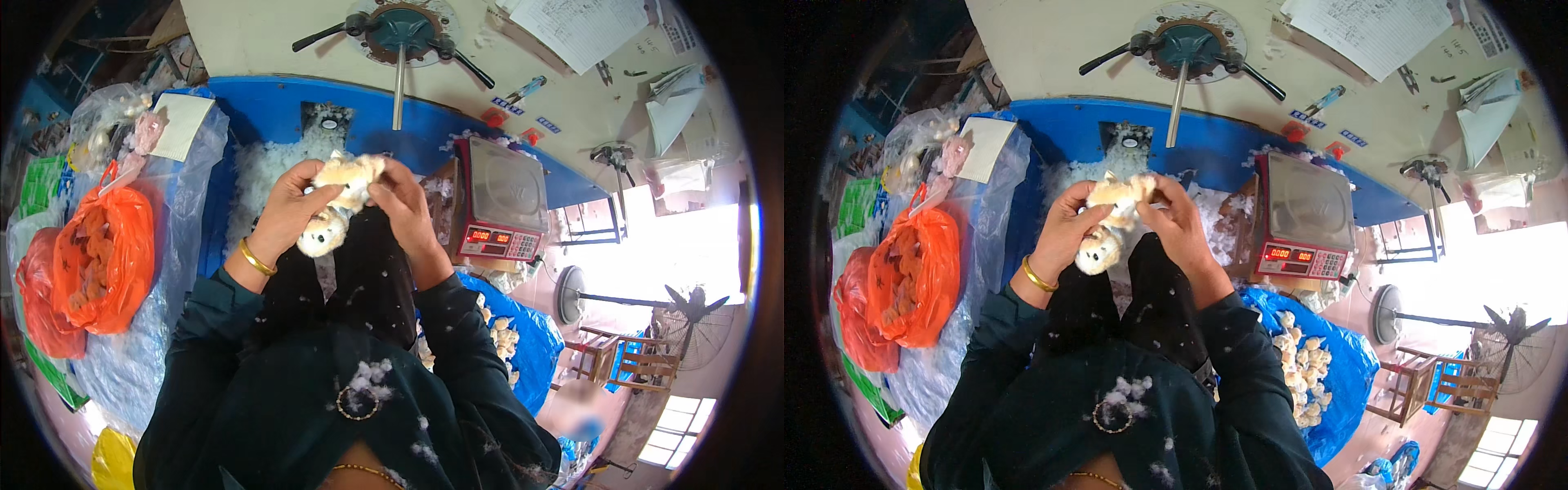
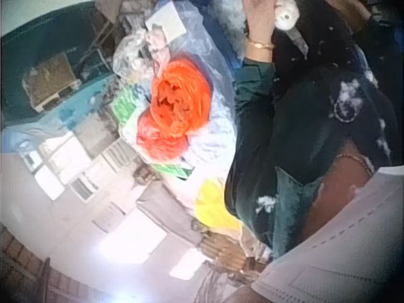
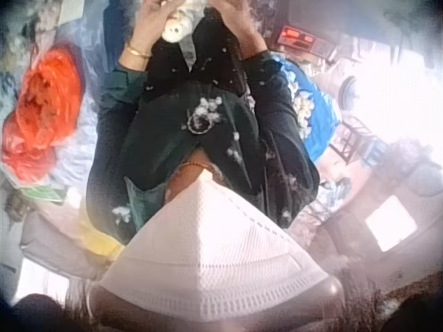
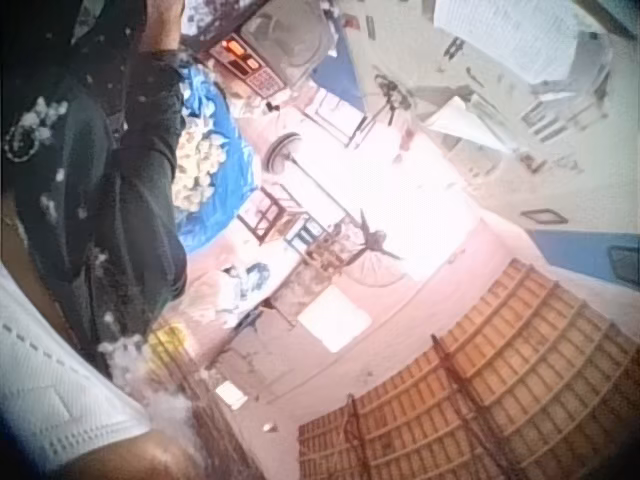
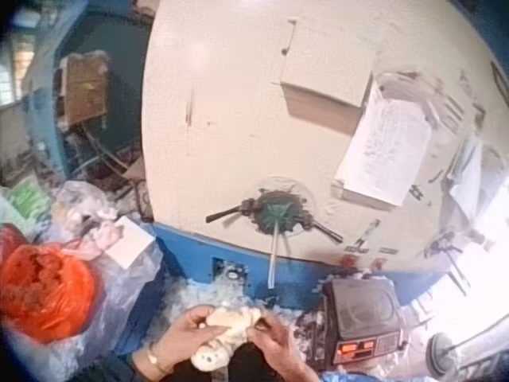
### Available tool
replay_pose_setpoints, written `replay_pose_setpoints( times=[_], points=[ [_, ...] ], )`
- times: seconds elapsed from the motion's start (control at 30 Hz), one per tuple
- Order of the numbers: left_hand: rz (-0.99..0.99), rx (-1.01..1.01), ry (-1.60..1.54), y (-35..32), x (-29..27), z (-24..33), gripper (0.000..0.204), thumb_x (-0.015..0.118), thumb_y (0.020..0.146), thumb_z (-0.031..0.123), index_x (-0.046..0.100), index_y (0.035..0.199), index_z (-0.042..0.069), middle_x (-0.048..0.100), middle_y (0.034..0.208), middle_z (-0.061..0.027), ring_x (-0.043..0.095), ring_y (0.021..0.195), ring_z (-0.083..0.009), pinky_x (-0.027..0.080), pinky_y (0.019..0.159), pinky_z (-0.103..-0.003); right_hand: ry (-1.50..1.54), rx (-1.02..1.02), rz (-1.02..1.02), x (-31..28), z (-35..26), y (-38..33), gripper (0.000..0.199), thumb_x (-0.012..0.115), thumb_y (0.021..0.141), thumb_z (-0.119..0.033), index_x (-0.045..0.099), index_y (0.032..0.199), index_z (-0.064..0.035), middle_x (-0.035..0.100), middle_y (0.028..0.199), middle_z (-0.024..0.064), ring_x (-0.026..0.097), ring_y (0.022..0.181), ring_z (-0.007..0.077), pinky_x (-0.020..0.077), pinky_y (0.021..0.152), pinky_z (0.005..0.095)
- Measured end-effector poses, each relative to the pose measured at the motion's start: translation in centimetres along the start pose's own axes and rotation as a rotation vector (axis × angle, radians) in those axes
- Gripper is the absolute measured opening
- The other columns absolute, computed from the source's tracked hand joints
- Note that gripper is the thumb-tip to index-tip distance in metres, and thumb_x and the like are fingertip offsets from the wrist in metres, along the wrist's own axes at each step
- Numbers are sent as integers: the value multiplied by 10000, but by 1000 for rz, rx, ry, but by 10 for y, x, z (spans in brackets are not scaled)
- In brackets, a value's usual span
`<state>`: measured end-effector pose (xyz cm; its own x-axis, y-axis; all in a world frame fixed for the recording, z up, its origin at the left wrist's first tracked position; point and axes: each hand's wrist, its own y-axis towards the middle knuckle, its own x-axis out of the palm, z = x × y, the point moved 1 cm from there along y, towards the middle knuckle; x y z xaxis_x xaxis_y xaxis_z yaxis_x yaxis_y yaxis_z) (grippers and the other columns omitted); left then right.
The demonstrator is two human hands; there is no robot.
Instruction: The person repeatedly stuffs small white plush toys with white fiberfill using a manual stuffing machine. They pick up each toy, press it against the machine nozzle to fill it, then place the finished toy into an orange plastic bag.
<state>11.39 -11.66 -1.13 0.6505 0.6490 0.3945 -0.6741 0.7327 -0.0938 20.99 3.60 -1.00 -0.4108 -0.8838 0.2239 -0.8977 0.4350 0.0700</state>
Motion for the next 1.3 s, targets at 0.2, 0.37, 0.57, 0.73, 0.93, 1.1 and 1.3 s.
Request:
replay_pose_setpoints(
  times=[0.2, 0.37, 0.57, 0.73, 0.93, 1.1, 1.3],
  points=[
    [-149, -14, 12, 8, 13, 9, 195, 665, 853, 77, 593, 1028, 27, 614, 881, 4, 560, 694, -27, 440, 576, -160, -295, -38, -9, -19, -17, 7, 175, 730, 807, -88, 607, 904, -10, 562, 770, -30, 482, 716, 44, 415, 612, 206],
    [-151, -99, 31, 31, 18, 8, 160, 633, 895, 173, 603, 973, 36, 528, 764, 42, 423, 596, -13, 348, 507, -174, -318, -51, 49, -32, -24, 21, 187, 718, 826, -143, 603, 883, -7, 550, 739, -31, 473, 696, 42, 400, 585, 213],
    [13, 241, 405, 92, 29, 14, 174, 616, 881, 165, 601, 927, -2, 531, 727, 5, 471, 608, -56, 385, 527, -220, -485, -254, 270, -38, -25, 75, 258, 684, 841, -212, 607, 792, 30, 577, 684, 51, 487, 655, 75, 420, 562, 277],
    [75, 154, 169, 160, 29, 12, 158, 620, 875, 154, 601, 903, 0, 539, 682, -6, 478, 582, -74, 391, 515, -234, -191, -117, 384, -42, -13, 161, 276, 685, 839, -202, 591, 799, 54, 590, 720, 78, 504, 666, 97, 432, 563, 304],
    [50, 54, 46, 163, 20, 13, 138, 642, 867, 153, 593, 870, 24, 518, 671, 21, 432, 553, -56, 356, 489, -227, -255, -110, 364, -45, -15, 157, 266, 697, 837, -196, 574, 807, 38, 576, 734, 51, 501, 656, 92, 417, 543, 289],
    [54, 77, 52, 129, 26, 14, 126, 634, 877, 133, 589, 830, 26, 501, 701, 36, 429, 604, -35, 368, 525, -202, -34, -125, 262, -48, -8, 118, 209, 707, 835, -144, 551, 776, -18, 570, 715, 10, 487, 629, 51, 381, 522, 229],
    [38, 244, 138, 113, 40, -4, 95, 643, 867, 85, 578, 809, 47, 441, 690, 53, 380, 575, -23, 328, 509, -187, 240, -46, 138, -64, -13, 104, 140, 695, 829, -73, 574, 759, -81, 638, 733, 30, 569, 578, 81, 419, 479, 217]
  ],
)
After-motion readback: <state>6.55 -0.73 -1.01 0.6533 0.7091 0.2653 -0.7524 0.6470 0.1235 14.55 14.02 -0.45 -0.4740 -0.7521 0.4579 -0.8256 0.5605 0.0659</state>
